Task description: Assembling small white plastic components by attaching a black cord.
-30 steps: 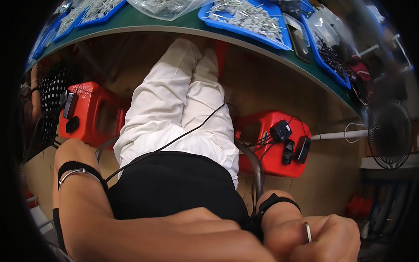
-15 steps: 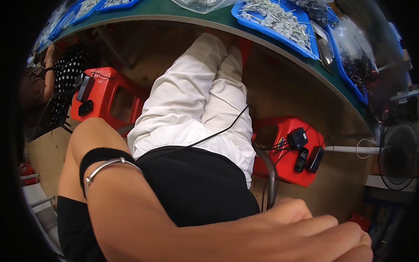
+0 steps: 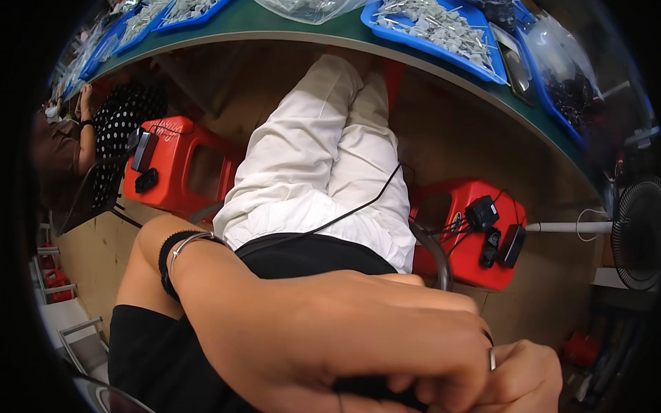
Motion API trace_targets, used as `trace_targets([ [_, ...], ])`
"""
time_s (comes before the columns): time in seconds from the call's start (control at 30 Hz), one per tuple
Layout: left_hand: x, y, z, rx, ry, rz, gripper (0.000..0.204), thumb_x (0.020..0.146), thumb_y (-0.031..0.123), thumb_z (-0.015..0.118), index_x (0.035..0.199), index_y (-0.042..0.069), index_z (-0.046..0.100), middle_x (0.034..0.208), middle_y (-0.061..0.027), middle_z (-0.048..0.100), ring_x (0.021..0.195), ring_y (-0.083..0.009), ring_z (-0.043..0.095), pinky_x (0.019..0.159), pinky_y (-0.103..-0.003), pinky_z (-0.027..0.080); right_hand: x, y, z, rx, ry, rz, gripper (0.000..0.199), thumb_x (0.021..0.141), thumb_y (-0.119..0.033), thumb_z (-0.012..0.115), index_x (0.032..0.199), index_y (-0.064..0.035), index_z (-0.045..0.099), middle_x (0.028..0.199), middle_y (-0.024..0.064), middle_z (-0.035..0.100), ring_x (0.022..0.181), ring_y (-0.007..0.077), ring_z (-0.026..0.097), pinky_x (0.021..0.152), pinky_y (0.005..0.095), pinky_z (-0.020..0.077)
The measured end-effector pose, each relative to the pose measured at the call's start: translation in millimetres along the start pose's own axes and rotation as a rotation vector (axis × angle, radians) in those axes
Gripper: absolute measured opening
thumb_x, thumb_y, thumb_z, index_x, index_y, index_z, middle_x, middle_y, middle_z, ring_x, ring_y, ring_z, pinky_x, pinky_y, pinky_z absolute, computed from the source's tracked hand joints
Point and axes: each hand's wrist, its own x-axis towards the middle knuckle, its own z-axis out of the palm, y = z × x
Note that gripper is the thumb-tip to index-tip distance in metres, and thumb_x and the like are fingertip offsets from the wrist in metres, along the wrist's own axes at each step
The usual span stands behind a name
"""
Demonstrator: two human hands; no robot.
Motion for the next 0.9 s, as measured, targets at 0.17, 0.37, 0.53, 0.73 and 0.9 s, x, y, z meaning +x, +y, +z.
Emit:
trace_targets([
  [0.17, -13.5, -10.1, -21.3, 0.061, 0.016, -0.053, 0.017, 0.092, 0.003, 0.067, 0.107, -0.002, 0.059, 0.098, -0.0069, 0.057, 0.079, -0.0158, 0.056, 0.071, -0.027, 0.048, 4.2, 20.3, -13.5, -0.231, -0.136, -0.539, 0.057, 0.098, -0.024, 0.056, 0.151, -0.0355, 0.037, 0.084, -0.0072, 0.065, 0.048, 0.0079, 0.024, 0.053, 0.0251, 0.0265],
  [0.37, -3.8, -22.0, -62.8, 0.171, 0.105, -0.195, 0.018, 0.094, 0.012, 0.068, 0.108, 0.001, 0.063, 0.098, -0.0025, 0.063, 0.086, -0.0087, 0.058, 0.082, -0.027, 0.048, 26.4, 61.8, -4.9, -0.006, 0.075, -0.939, 0.055, 0.097, -0.02, 0.058, 0.149, -0.0294, 0.041, 0.084, -0.0057, 0.066, 0.047, 0.0068, 0.024, 0.049, 0.0244, 0.0245],
  [0.53, 22.4, -42.0, -113.5, 0.195, 0.346, -0.25, 0.014, 0.095, 0.01, 0.066, 0.107, 0.003, 0.065, 0.099, 0.0001, 0.065, 0.094, -0.0068, 0.06, 0.084, -0.024, 0.048, 31.6, 65.0, -12.3, -0.017, 0.16, -1.054, 0.057, 0.096, -0.019, 0.061, 0.15, -0.0258, 0.04, 0.085, -0.0054, 0.067, 0.047, 0.0065, 0.024, 0.047, 0.0236, 0.022],
  [0.73, 60.1, -50.0, -185.5, 0.627, 0.591, -0.13, 0.013, 0.095, 0.012, 0.066, 0.104, 0.001, 0.065, 0.094, 0.0022, 0.064, 0.086, -0.0043, 0.058, 0.079, -0.022, 0.048, 43.8, 70.7, -23.3, 0.048, 0.161, -1.142, 0.056, 0.098, -0.024, 0.059, 0.151, -0.0261, 0.038, 0.086, -0.0047, 0.067, 0.048, 0.0066, 0.026, 0.047, 0.0236, 0.0226],
  [0.9, 88.3, -46.2, -225.2, 0.926, 0.662, 0.056, 0.014, 0.09, 0.012, 0.067, 0.097, 0.0, 0.067, 0.083, -0.0068, 0.066, 0.073, -0.0135, 0.059, 0.069, -0.03, 0.05, 44.7, 104.7, -31.6, 0.018, 0.648, -0.786, 0.046, 0.095, -0.034, 0.062, 0.125, 0.0003, 0.055, 0.066, -0.0002, 0.052, 0.047, 0.0072, 0.035, 0.044, 0.0231, 0.0238],
])
